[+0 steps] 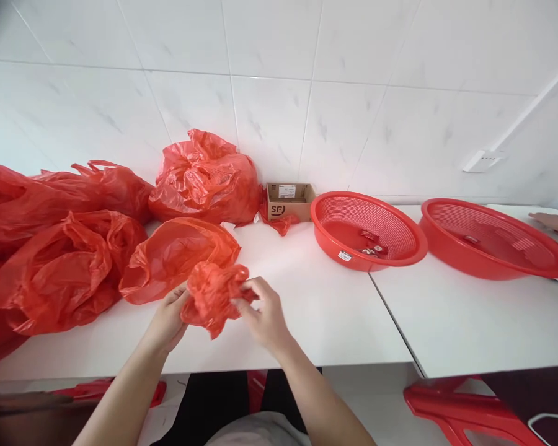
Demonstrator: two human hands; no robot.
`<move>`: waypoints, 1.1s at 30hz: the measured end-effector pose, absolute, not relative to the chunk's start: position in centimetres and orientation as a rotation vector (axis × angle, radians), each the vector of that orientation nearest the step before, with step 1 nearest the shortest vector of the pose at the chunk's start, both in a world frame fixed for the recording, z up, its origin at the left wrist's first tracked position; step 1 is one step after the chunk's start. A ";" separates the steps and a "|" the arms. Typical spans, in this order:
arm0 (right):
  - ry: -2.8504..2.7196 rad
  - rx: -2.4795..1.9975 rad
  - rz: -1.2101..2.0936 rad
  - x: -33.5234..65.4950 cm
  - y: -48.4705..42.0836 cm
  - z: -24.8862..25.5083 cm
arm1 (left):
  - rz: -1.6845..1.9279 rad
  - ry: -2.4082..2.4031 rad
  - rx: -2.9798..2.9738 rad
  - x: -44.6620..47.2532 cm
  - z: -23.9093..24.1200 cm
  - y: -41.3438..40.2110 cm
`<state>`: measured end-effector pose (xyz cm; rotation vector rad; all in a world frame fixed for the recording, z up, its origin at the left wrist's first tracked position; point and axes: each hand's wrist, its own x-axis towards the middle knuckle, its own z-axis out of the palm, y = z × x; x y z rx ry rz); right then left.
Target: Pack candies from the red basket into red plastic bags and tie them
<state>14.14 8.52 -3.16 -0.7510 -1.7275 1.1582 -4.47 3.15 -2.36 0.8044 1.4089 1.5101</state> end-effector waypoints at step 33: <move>-1.547 -0.859 0.583 22.6 4.9 1.4 | 1.400 1.285 0.942 1.0 -2.7 4.0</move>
